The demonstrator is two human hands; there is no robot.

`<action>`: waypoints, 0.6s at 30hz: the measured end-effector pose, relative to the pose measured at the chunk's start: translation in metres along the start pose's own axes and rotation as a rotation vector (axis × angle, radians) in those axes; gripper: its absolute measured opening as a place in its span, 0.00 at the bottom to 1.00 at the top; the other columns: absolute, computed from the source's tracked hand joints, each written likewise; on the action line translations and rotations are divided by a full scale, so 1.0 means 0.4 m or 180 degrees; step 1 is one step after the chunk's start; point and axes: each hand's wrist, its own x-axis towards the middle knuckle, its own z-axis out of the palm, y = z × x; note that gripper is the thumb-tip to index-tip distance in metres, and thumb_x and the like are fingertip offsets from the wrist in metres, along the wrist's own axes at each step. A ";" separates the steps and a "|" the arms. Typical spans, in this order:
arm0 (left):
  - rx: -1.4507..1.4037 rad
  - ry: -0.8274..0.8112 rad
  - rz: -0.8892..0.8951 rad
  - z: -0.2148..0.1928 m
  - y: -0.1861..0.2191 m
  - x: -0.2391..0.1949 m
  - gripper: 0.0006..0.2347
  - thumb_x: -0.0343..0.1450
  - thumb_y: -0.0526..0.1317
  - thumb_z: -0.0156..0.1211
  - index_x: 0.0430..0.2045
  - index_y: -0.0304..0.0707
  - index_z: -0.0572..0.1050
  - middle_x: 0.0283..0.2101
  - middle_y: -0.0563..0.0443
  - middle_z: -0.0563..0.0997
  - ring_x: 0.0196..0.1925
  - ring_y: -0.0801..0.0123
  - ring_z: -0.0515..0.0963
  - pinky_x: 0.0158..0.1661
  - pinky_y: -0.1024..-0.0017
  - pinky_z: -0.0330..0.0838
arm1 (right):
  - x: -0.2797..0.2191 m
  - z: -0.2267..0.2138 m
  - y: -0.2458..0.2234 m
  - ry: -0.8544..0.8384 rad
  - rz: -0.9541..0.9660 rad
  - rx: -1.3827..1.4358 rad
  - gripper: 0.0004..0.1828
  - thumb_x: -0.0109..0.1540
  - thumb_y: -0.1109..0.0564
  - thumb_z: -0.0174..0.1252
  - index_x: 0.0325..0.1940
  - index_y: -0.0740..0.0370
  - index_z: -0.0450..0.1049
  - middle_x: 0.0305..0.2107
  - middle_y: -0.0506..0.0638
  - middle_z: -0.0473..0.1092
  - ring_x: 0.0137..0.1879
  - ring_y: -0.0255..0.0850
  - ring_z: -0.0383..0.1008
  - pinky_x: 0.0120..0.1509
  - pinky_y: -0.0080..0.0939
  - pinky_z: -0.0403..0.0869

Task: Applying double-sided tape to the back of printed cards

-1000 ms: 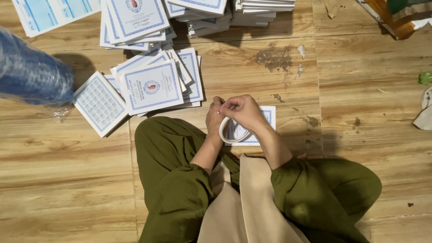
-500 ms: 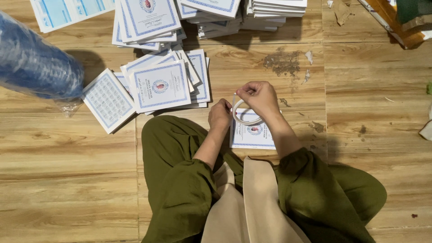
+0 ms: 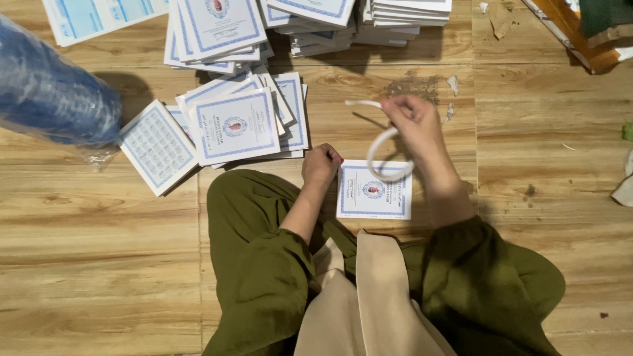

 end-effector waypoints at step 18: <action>0.2066 -0.0514 0.0455 0.075 0.072 -0.193 0.15 0.64 0.50 0.52 0.31 0.36 0.69 0.28 0.46 0.78 0.34 0.56 0.79 0.32 0.61 0.73 | -0.075 -0.258 0.292 0.0071 0.0457 0.0227 0.16 0.64 0.49 0.46 0.46 0.63 0.67 0.05 0.47 0.55 0.09 0.30 0.50 0.13 0.25 0.47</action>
